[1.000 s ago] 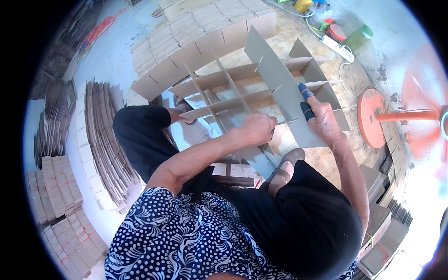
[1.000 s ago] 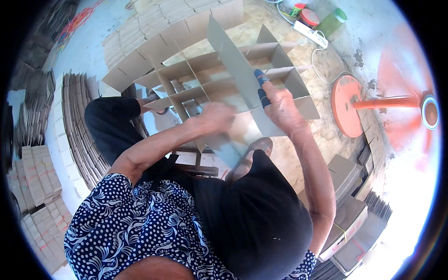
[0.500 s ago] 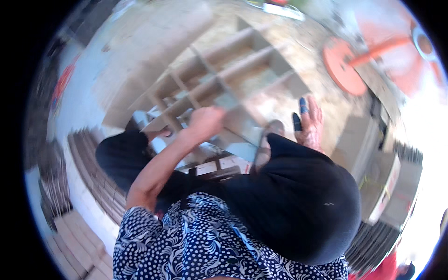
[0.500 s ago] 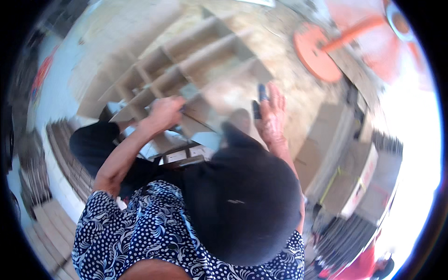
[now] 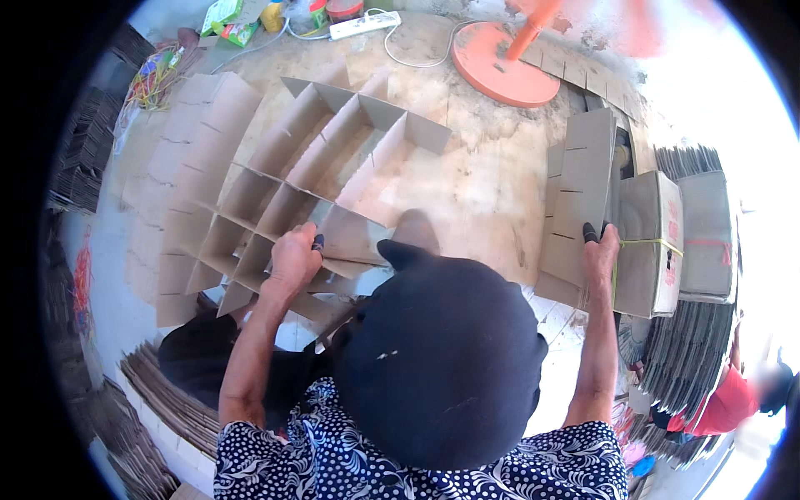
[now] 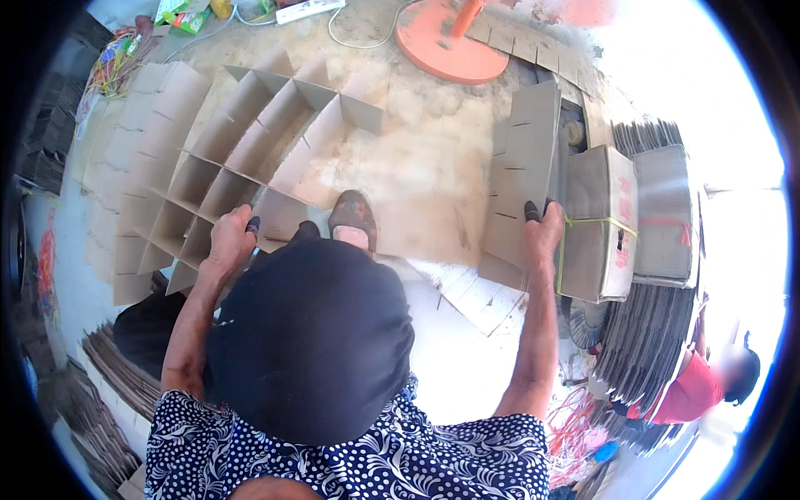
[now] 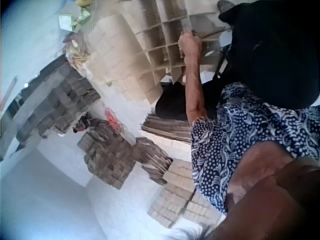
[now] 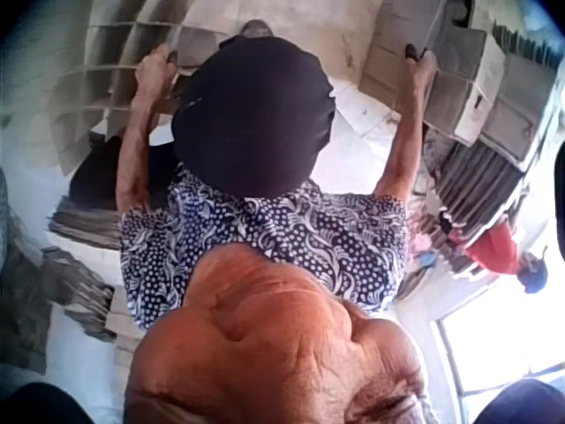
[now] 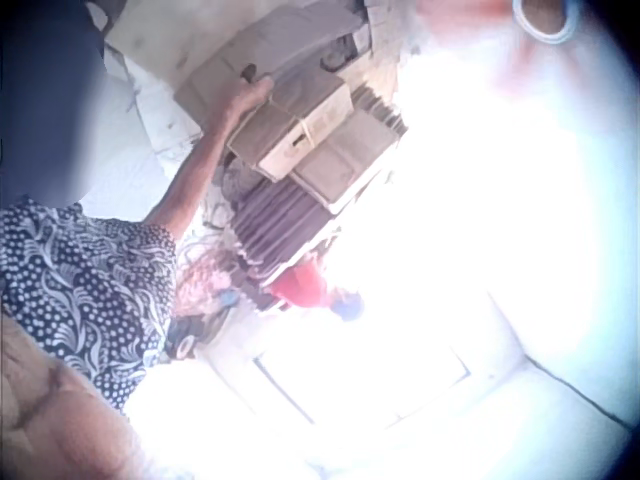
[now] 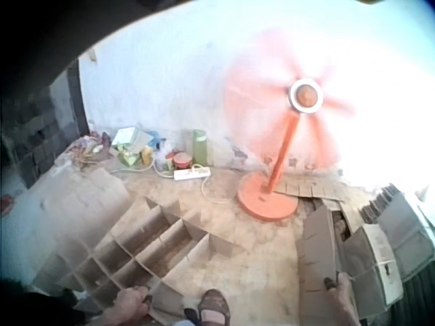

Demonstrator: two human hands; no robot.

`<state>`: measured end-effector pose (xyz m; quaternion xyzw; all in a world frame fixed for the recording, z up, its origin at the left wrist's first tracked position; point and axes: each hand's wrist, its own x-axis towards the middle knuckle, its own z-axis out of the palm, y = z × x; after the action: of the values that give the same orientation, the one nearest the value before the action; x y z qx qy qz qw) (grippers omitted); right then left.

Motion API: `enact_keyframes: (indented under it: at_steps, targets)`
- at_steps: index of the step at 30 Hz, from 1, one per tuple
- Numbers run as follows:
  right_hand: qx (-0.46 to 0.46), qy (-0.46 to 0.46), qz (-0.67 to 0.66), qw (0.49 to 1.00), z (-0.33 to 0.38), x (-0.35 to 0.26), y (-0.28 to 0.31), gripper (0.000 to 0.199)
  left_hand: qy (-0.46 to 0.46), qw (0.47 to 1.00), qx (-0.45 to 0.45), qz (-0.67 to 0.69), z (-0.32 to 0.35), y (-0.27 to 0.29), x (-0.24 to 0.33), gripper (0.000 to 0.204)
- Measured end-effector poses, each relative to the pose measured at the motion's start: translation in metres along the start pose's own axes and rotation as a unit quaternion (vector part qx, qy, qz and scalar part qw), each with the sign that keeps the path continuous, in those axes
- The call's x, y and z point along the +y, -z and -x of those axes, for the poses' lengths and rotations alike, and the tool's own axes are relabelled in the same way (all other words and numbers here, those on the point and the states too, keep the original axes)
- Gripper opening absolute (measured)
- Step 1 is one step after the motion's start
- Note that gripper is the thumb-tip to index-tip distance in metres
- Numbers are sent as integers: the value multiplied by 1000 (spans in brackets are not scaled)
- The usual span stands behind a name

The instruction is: The person sits on the floor and assembles a wooden frame by inserting thin wooden sticks into pre-cut slots. They repeatedly pick up sticks, align them with the frame, and press them into place, occasionally adjusting the frame's position.

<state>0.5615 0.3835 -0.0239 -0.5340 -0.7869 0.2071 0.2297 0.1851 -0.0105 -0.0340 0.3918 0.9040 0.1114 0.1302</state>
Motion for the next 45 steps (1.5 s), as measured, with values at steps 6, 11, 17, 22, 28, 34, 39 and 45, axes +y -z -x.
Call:
enact_keyframes:
  at_steps: [6, 11, 17, 22, 28, 34, 39, 45]
  targets:
    - [-47, 150, 194, 968, -14, 4, 11, 11, 1, 1000, -10, 18, 7, 9, -3, 15]
    - [-34, 82, 16, 996, -13, -19, -2, 13, -12, 998, -24, 62, 14, 4, -20, 14]
    - [-105, 61, 43, 992, -20, -13, 21, 28, -1, 997, -50, 50, 27, 12, -26, 17]
    - [-130, -25, -105, 986, -10, -74, 34, 36, -11, 996, -70, 59, 26, 29, -21, 17]
    - [-203, 216, -96, 950, 8, -223, -23, 56, -51, 987, 73, 134, -10, 62, 7, 19]
    - [-263, 483, -135, 824, -18, -335, -113, 47, -13, 991, -30, 128, -59, 16, 20, 16]
    - [-363, 426, -107, 822, -28, -378, -129, 51, 14, 994, -8, 112, -64, 3, 29, 16]
    - [-399, 424, -118, 805, -37, -391, -134, 63, 23, 992, -51, 117, -65, 18, 37, 19]
